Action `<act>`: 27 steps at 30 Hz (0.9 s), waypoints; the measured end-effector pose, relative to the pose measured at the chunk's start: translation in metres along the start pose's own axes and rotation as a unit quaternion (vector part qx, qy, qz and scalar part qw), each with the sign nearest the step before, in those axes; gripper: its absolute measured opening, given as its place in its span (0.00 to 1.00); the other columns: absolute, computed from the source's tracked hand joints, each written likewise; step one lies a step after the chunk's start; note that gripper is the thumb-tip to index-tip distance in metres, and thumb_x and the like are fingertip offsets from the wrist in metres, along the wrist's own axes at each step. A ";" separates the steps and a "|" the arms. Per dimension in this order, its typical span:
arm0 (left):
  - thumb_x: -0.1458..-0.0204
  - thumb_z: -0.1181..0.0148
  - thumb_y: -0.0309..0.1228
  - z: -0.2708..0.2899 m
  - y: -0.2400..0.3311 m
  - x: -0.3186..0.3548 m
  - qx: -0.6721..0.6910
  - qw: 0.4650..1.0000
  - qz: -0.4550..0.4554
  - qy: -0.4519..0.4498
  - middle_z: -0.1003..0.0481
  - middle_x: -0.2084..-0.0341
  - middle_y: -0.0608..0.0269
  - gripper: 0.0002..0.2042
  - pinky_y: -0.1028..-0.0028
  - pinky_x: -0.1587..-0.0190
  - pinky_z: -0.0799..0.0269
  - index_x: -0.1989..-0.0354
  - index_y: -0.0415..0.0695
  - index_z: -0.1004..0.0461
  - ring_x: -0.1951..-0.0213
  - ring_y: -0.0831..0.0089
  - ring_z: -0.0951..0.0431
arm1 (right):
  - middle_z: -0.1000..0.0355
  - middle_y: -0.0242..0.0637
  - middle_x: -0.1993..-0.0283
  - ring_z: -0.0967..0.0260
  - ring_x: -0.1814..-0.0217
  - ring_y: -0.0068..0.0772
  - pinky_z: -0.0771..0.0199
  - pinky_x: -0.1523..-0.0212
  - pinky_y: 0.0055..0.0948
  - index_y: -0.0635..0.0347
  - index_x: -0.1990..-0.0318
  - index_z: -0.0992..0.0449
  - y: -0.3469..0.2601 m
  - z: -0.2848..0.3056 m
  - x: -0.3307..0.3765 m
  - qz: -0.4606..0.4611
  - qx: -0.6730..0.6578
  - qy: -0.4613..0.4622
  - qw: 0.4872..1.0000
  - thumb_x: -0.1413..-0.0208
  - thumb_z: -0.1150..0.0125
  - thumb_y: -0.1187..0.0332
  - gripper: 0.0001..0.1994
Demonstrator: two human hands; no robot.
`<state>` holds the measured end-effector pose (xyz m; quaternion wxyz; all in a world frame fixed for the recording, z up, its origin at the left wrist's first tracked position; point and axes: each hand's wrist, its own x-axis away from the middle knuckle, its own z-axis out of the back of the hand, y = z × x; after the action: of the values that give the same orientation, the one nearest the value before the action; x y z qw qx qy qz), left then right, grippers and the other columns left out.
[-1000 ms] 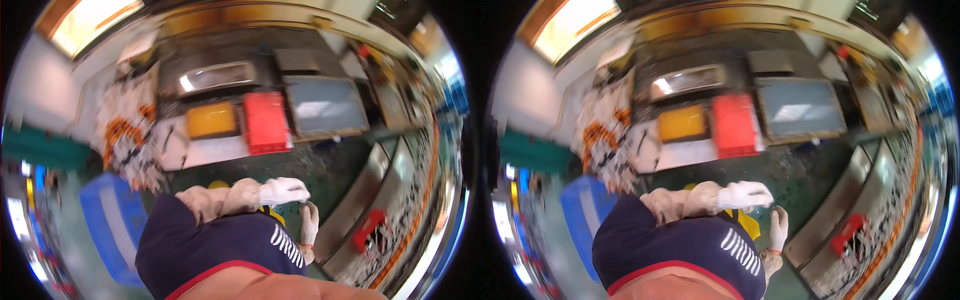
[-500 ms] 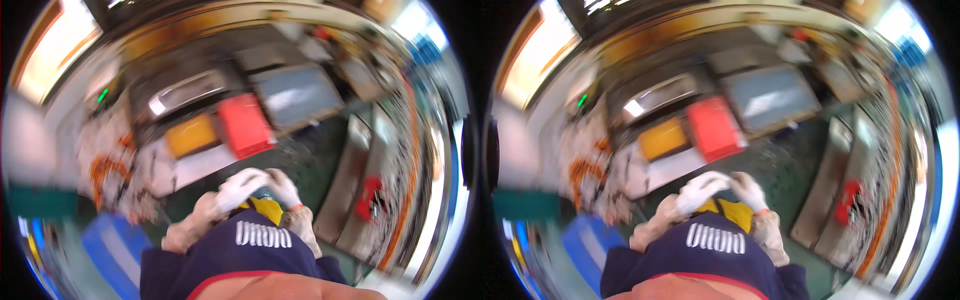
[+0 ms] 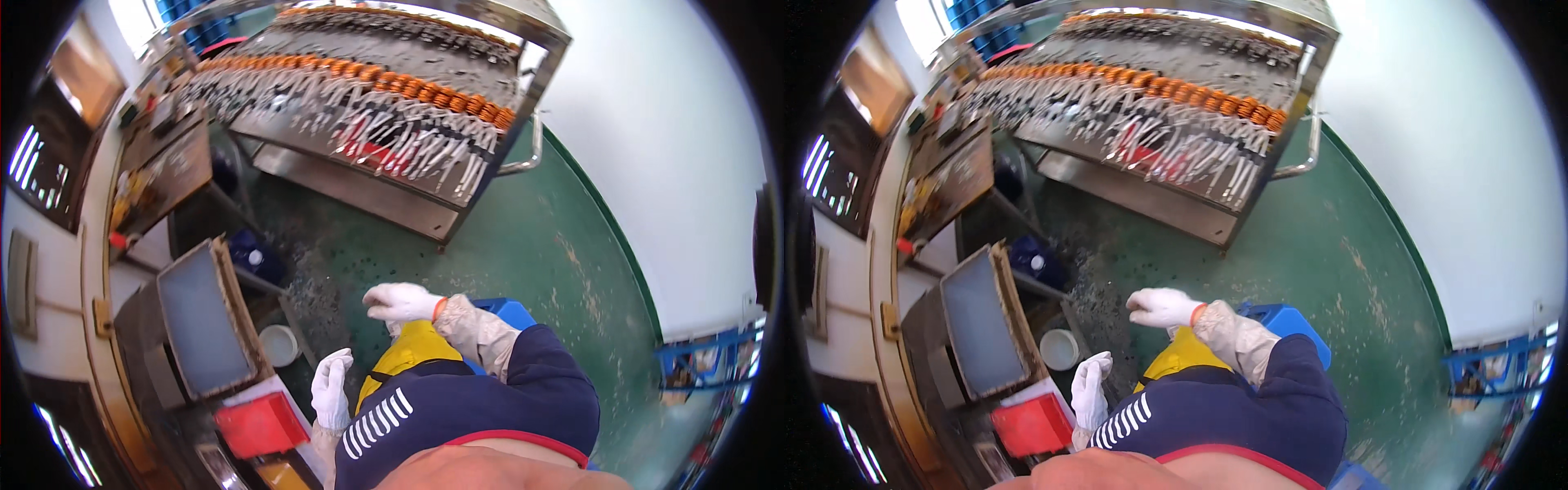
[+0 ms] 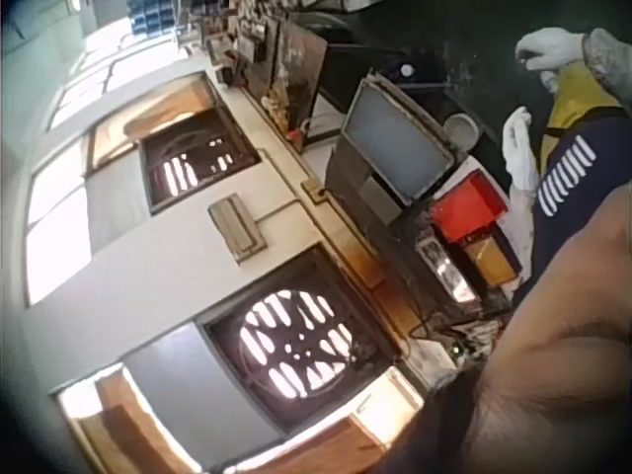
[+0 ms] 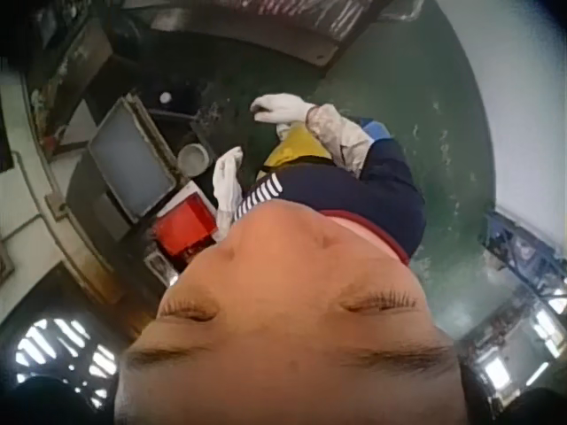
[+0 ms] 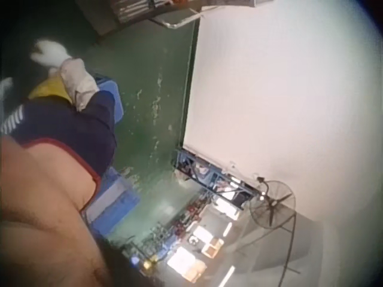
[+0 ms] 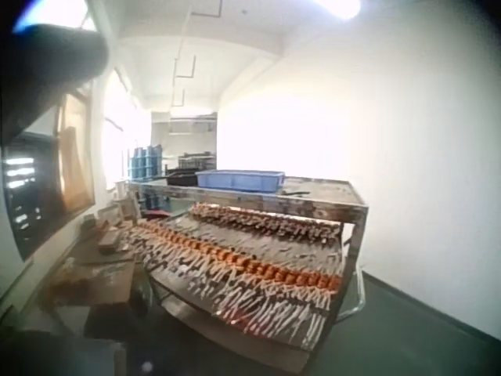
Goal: The person repeatedly picks up electrical components with copper windings and white insulated wires from a workbench. They dip the wire ends into a heated bath, causing smoke to rise, then wipe the components with a red block. Finally, they place the finished items onto a metal rack.
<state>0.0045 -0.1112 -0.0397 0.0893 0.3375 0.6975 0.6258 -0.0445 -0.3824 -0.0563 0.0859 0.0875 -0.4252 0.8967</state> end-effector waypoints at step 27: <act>0.46 0.35 0.38 -0.122 0.285 -0.453 -0.517 0.768 -0.372 -0.061 0.27 0.46 0.49 0.26 0.66 0.38 0.34 0.41 0.40 0.31 0.43 0.60 0.27 | 0.29 0.29 0.52 0.31 0.49 0.42 0.33 0.47 0.46 0.33 0.43 0.30 0.080 0.513 -0.001 -0.172 0.653 0.623 0.395 0.57 0.31 0.49 0.29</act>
<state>0.3823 -0.4773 0.1158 0.5189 -0.0082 0.3327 0.7874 -0.0188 -0.8318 0.2032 0.3960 -0.3944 0.4868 0.6713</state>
